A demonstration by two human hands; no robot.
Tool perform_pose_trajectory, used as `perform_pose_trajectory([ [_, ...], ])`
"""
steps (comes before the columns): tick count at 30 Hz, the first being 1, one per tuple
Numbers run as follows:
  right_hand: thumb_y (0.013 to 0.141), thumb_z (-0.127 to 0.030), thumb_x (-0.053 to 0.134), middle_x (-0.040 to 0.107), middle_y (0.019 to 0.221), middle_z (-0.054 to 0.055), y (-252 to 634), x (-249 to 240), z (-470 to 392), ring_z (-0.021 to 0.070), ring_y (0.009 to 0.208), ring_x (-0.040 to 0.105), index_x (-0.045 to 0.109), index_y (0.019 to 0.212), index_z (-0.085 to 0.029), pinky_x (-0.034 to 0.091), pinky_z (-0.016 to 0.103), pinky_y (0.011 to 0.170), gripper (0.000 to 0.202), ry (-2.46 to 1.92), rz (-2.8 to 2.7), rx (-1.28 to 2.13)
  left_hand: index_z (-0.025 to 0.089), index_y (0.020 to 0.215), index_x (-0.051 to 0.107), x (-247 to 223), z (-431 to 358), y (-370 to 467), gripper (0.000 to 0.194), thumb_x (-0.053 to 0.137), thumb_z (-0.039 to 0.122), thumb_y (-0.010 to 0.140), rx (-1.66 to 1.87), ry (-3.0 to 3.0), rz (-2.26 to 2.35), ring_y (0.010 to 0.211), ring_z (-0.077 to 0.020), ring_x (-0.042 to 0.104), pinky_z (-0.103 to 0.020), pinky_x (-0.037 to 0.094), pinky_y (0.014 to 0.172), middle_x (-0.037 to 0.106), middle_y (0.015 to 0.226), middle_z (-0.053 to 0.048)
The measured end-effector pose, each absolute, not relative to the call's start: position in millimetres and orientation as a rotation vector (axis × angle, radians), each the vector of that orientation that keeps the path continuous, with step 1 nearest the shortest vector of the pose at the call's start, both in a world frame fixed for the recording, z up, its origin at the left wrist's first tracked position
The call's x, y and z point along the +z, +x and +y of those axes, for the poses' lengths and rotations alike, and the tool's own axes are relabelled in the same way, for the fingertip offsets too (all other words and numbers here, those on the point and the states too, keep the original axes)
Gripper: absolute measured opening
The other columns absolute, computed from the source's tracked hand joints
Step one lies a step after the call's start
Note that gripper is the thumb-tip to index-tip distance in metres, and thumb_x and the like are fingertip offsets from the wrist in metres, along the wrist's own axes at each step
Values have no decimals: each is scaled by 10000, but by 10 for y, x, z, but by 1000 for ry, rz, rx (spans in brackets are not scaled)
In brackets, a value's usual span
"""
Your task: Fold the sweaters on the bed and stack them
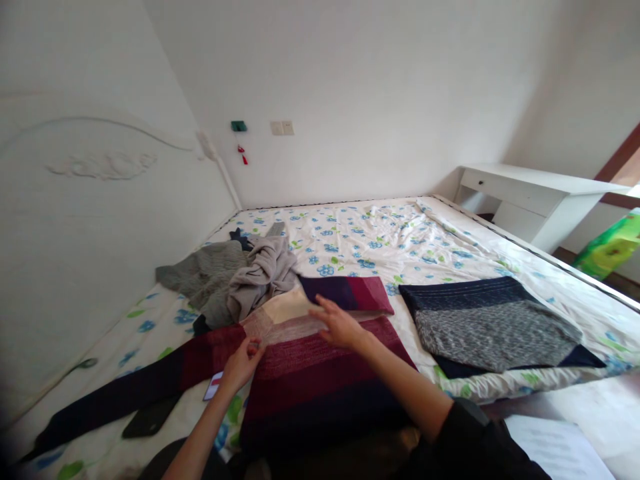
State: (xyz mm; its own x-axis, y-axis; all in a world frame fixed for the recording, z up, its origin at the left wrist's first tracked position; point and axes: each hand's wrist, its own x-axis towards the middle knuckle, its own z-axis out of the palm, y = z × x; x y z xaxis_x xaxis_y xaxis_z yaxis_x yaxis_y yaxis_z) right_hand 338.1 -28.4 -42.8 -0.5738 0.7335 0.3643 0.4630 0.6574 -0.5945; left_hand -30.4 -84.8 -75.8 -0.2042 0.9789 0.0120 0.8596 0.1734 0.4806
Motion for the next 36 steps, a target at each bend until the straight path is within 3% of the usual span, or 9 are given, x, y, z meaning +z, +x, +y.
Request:
perform_pose_trajectory([
  [5, 928, -133, 674, 692, 1563, 123, 3625, -999, -661, 285, 1482, 610, 828, 1332, -213, 446, 451, 1311, 439, -1102, -2551, 621, 228, 1166, 701, -834, -848, -390, 236, 574, 284, 975, 441, 2014, 2217, 1032, -263, 774, -340, 561, 916, 782, 1104, -86],
  [7, 950, -132, 637, 620, 1647, 136, 4023, -1122, -622, 320, 1561, 518, 829, 1330, -212, 418, 506, 1320, 434, -1400, -2494, 508, 224, 1177, 737, -866, -791, -356, 282, 570, 211, 951, 406, 2130, 2144, 1115, -273, 754, -376, 552, 1046, 780, 1190, -99],
  [11, 1011, -280, 647, 331, 1847, 132, 4638, -1299, -457, 424, 1687, 300, 676, 1592, -294, 375, 604, 1305, 581, -2005, -2286, 435, 237, 1128, 821, -980, -646, -233, 403, 580, 68, 853, 300, 2283, 1974, 1358, -290, 676, -431, 502, 1218, 747, 1431, -95],
  [14, 1062, -428, 616, 249, 1875, 136, 4785, -1427, -368, 461, 1676, 316, 545, 1699, -355, 372, 631, 1280, 645, -2184, -2221, 543, 237, 1129, 848, -1105, -590, -196, 423, 572, 67, 858, 130, 2257, 1998, 1503, -324, 601, -481, 510, 1244, 670, 1604, -96],
  [18, 1096, -455, 556, 179, 1890, 169, 4752, -1570, -282, 453, 1656, 352, 488, 1724, -309, 414, 601, 1240, 648, -2198, -2195, 551, 155, 1398, 770, -1223, -566, -243, 572, 527, 87, 884, 39, 2204, 2029, 1606, -341, 517, -519, 489, 1288, 565, 1727, -143],
  [21, 1113, -522, 523, 149, 1887, 212, 4715, -1646, -219, 460, 1633, 378, 530, 1668, -232, 435, 609, 1208, 626, -2252, -2113, 511, 99, 1502, 701, -1223, -530, -285, 654, 530, 95, 871, 105, 2198, 2007, 1598, -337, 537, -511, 435, 1341, 544, 1743, -166],
  [25, 1135, -586, 442, 260, 1864, 196, 4754, -1694, -140, 453, 1632, 373, 653, 1541, -178, 392, 621, 1245, 613, -2255, -2088, 487, 95, 1493, 709, -1160, -480, -319, 651, 535, 127, 867, 267, 2221, 1974, 1562, -323, 584, -485, 401, 1370, 574, 1719, -165],
  [32, 1140, -542, 383, 206, 1888, 151, 5032, -1667, -58, 500, 1694, 208, 666, 1571, -241, 248, 737, 1284, 597, -2369, -1969, 236, 92, 1399, 784, -1146, -590, -316, 558, 522, 126, 909, 120, 2158, 1964, 1511, -317, 635, -491, 409, 1362, 697, 1592, -174],
  [36, 1152, -550, 311, 325, 1836, 190, 5073, -1710, -40, 481, 1676, 281, 619, 1621, -269, 227, 765, 1279, 628, -2445, -1935, 397, 149, 1394, 805, -1116, -683, -293, 533, 540, 151, 932, 54, 2144, 1931, 1516, -316, 622, -498, 444, 1332, 702, 1596, -129],
])
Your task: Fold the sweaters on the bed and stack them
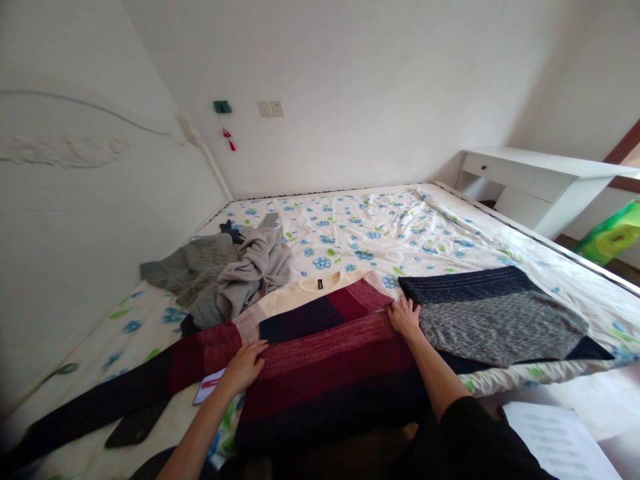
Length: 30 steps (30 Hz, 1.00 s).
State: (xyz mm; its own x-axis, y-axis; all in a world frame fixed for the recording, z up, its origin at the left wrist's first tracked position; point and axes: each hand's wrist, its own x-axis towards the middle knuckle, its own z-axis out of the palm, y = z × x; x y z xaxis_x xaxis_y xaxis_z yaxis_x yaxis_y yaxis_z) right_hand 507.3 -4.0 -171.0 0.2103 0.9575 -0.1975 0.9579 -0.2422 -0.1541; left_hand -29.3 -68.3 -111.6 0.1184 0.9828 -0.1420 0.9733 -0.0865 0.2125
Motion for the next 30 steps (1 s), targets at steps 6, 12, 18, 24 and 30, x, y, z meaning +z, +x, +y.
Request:
perform_pose_trajectory([
  [6, 1146, -534, 334, 337, 1827, 186, 5074, -1761, -9, 507, 1670, 278, 625, 1612, -260, 227, 791, 1274, 614, 2427, 1936, -457, 196, 1363, 824, -1028, -800, -322, 519, 587, 163, 902, 63, 2143, 1790, 1519, -318, 615, -503, 428, 1337, 716, 1582, -106],
  [12, 1069, -407, 525, 354, 1817, 198, 5070, -1630, -16, 502, 1657, 295, 685, 1532, -201, 362, 716, 1248, 531, 2341, 2033, -508, 224, 1127, 823, -986, -734, -345, 399, 573, 103, 841, 164, 2122, 1804, 1443, -299, 667, -488, 443, 1312, 770, 1488, -108],
  [18, 1072, -316, 470, 295, 1874, 36, 4990, -1604, -73, 467, 1713, 199, 806, 1345, -199, 319, 668, 1317, 449, 2207, 2210, -432, 206, 1157, 752, -1078, -654, -250, 453, 574, 65, 764, 236, 2147, 1860, 1529, -299, 606, -470, 414, 1331, 692, 1588, -151],
  [24, 1018, -319, 538, 470, 1780, 120, 5028, -1625, -109, 381, 1641, 410, 785, 1390, -182, 281, 581, 1355, 467, 2243, 2173, -543, 206, 1179, 751, -983, -656, -331, 439, 590, 130, 778, 257, 2019, 1866, 1380, -289, 723, -426, 468, 1277, 795, 1413, -145],
  [30, 1001, -340, 563, 671, 1587, 183, 5109, -1578, -138, 326, 1666, 398, 763, 1435, -165, 200, 577, 1385, 509, 2134, 2381, -520, 216, 1184, 757, -483, -951, -1122, 388, 577, 279, 847, 429, 1861, 2181, 1216, -285, 793, -387, 573, 1140, 833, 1305, -118],
])
